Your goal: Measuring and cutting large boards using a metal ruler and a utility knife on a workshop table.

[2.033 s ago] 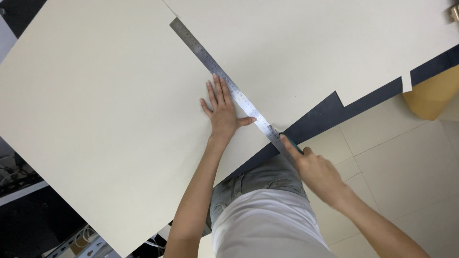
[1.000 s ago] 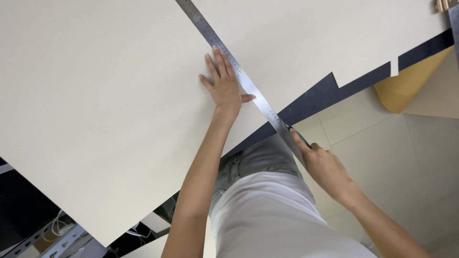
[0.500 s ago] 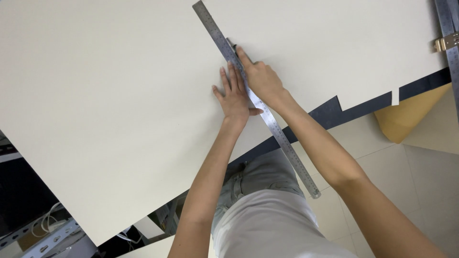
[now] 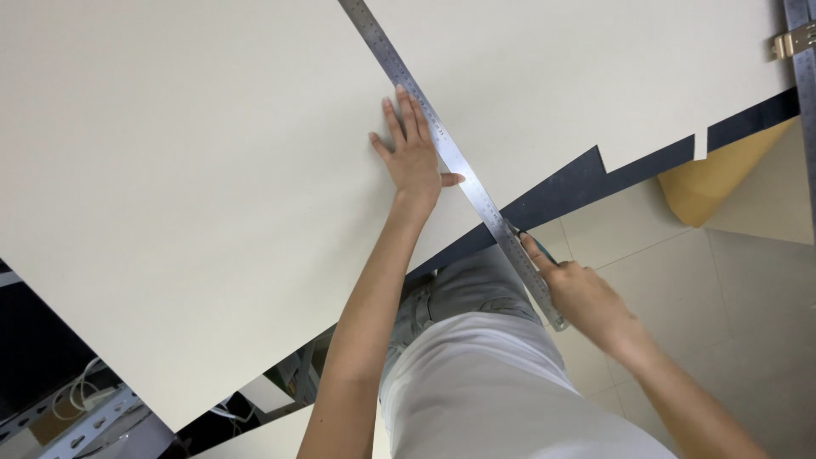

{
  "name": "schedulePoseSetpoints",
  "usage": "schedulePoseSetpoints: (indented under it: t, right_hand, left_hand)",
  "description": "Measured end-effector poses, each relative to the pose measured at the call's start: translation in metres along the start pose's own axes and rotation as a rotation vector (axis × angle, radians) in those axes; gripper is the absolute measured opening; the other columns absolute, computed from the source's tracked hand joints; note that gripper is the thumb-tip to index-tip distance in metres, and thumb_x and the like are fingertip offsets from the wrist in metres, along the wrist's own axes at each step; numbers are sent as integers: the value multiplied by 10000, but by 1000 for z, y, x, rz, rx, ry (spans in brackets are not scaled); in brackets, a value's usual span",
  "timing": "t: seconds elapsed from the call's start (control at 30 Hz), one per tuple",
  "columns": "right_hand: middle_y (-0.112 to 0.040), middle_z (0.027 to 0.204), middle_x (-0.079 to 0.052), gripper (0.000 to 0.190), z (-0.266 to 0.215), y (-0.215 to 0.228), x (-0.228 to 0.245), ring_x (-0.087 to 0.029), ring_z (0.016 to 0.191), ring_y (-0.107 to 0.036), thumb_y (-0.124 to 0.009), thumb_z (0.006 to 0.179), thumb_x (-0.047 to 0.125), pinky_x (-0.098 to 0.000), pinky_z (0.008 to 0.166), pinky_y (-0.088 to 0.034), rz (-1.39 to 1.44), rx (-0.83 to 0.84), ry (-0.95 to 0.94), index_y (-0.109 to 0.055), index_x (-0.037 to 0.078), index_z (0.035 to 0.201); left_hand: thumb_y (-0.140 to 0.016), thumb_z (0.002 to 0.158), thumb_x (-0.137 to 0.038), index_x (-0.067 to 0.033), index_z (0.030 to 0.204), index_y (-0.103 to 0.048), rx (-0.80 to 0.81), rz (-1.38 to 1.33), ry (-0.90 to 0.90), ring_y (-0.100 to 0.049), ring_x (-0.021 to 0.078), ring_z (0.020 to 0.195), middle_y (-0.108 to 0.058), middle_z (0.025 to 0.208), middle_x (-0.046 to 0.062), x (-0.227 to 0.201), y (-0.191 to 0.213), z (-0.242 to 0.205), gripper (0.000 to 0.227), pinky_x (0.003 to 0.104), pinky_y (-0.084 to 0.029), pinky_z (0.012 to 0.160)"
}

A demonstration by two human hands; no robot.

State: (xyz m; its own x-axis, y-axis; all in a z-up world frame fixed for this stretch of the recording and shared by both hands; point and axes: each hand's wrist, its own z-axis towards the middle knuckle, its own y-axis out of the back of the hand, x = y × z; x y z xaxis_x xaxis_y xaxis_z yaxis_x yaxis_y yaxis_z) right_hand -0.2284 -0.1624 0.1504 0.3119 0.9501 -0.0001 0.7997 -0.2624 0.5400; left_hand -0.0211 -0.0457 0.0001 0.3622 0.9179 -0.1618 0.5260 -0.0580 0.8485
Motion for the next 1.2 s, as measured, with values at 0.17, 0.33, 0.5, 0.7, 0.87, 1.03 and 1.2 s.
schedulePoseSetpoints:
  t: [0.17,0.33,0.5,0.7,0.87,1.03,1.2]
  right_hand:
    - [-699,1097,-329,507,10,126,43,-435,932,-742,-449,1011,110,-490,726,-637,92,-46,66,-442,207,1509]
    - [-663,1037,-376,546,161,141,78,-539,954,-675,-433,1049,90,-613,784,-560,319,-573,318,-297,160,1573]
    - [-680,1044,-344,523,181,129,91,-490,977,-692,-449,1059,164,-546,846,-580,215,-550,286,-329,187,1568]
    - [-673,1011,-335,638,134,116,74,-502,921,-700,-455,980,45,-556,724,-604,81,-404,272,-309,192,1584]
    - [-688,1052,-308,658,29,42,27,-436,929,-738,-382,983,34,-498,707,-632,21,-103,98,-246,243,1591]
    - [-728,1092,-266,578,2,49,6,-332,879,-787,-415,1020,110,-370,637,-672,-17,130,-32,-307,259,1568]
    - [-697,1055,-357,518,9,180,60,-505,893,-722,-470,999,91,-581,691,-640,140,-192,152,-440,130,1515]
  left_hand:
    - [-946,584,-586,-8,1600,27,5,-36,-21,151,420,1509,186,1652,205,2,6,-2,1520,738,-104,1120]
    - [-940,548,-620,-20,1598,30,1,-59,-28,170,407,1507,172,1659,196,5,-9,9,1550,730,-85,1135]
    - [-913,570,-663,-54,1603,57,31,-55,-32,170,381,1515,166,1669,163,6,-6,1,1542,711,-97,1155]
    - [-911,555,-692,-59,1608,48,-5,-21,-20,183,372,1511,188,1665,146,4,-11,8,1558,710,-110,1153]
    - [-919,596,-642,-46,1609,40,-13,-49,-12,161,389,1514,185,1665,163,3,-4,2,1517,718,-99,1137]
    - [-919,599,-617,-41,1603,49,23,-53,-9,165,401,1510,182,1664,173,2,2,-5,1509,718,-92,1134]
    - [-919,598,-604,-51,1602,54,64,-77,-8,180,387,1508,185,1667,163,0,8,-5,1504,707,-62,1139]
